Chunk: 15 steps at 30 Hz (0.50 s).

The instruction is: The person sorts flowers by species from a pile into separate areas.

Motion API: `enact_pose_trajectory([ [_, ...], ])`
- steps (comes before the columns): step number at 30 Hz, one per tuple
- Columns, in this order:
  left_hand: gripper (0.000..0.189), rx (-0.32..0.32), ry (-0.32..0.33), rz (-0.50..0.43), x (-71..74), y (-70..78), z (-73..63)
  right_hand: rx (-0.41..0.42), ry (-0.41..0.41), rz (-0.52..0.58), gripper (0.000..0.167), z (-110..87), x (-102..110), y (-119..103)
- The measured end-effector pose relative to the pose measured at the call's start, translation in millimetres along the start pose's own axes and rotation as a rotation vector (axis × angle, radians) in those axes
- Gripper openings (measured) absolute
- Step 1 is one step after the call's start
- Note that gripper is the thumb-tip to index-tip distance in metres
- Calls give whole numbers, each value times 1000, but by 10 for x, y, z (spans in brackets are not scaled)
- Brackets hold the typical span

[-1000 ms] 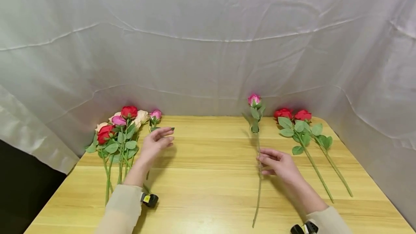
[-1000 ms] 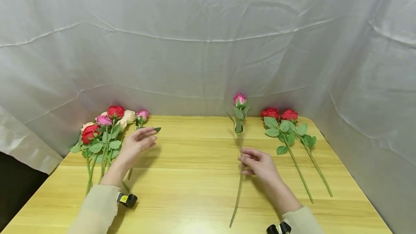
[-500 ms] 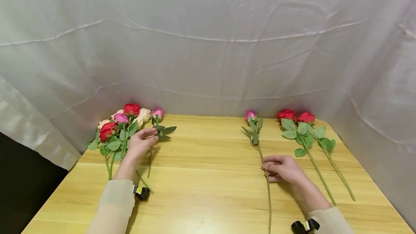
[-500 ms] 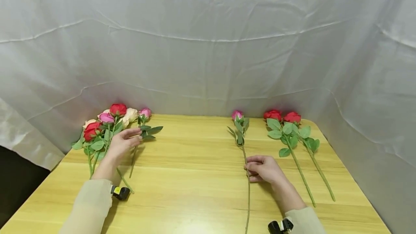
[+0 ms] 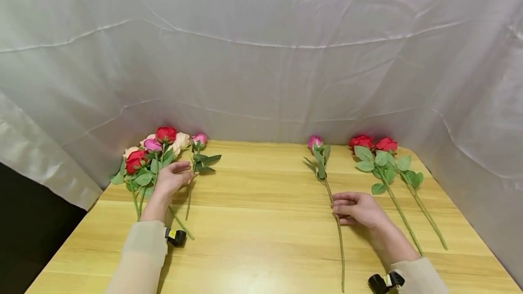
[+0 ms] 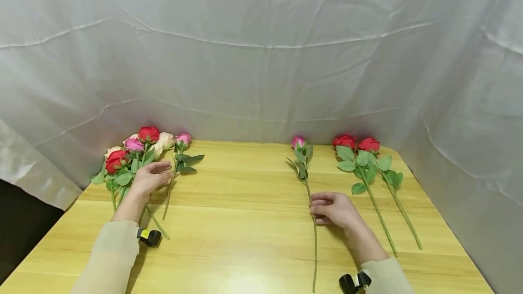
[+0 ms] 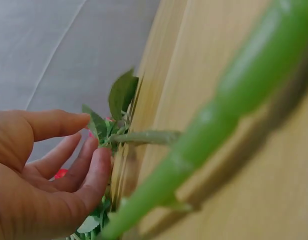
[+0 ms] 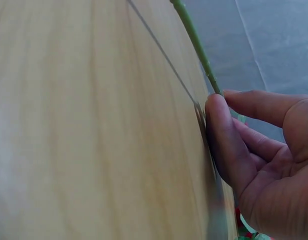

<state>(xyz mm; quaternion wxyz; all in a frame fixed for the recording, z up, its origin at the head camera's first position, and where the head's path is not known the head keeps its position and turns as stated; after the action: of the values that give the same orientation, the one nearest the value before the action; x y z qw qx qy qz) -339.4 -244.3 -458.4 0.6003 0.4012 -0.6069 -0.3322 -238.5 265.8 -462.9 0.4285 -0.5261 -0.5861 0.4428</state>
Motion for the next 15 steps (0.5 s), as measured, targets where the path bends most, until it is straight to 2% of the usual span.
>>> enact_pose_trajectory([
  [8,60,45,-105,7,-23,-89,-17,1,-5,-6,49,3,-8,3],
  [15,58,77,-136,-55,-75,-125,0,2,-2,-8,50,-1,-13,1],
])
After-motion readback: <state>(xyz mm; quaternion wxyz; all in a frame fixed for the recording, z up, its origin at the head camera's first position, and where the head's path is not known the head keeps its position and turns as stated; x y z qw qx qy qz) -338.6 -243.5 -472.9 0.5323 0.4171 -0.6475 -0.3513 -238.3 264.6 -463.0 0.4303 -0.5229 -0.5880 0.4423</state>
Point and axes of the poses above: each hand's wrist, its own z-axis towards the middle knuckle, its own x-axis out of the back of the hand, y = z × x, the point moved 7 cm from there along z, towards the middle knuckle, and after that the axes turned 13 degrees about z, right-handed, at the moved point
